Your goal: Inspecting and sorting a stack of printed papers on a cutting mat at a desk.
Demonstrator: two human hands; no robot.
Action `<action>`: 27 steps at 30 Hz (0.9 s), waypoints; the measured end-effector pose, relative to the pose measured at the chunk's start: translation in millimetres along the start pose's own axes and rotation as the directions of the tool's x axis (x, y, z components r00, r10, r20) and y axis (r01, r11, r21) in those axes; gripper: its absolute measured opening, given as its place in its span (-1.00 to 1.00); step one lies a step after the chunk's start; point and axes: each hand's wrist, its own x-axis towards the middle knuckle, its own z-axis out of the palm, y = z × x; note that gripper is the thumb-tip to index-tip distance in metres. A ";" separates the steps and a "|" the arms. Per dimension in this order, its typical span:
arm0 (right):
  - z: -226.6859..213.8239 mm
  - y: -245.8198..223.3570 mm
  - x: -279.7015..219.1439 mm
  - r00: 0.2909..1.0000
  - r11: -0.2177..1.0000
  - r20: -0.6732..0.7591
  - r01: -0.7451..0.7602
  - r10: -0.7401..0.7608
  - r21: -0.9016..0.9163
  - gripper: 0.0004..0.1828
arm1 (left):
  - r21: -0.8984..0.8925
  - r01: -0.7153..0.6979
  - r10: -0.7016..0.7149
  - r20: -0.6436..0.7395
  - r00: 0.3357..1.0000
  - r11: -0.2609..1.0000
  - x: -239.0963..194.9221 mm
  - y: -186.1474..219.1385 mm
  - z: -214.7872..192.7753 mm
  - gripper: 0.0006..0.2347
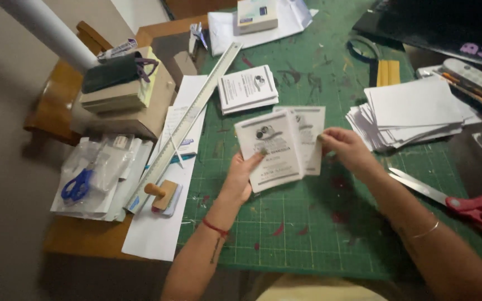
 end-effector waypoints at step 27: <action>-0.9 -8.4 -14.3 0.988 0.995 0.125 0.094 -0.088 -0.041 -0.71 | 0.005 -0.026 0.026 0.015 1.000 1.000 -7.8 -1.0 6.3 -0.76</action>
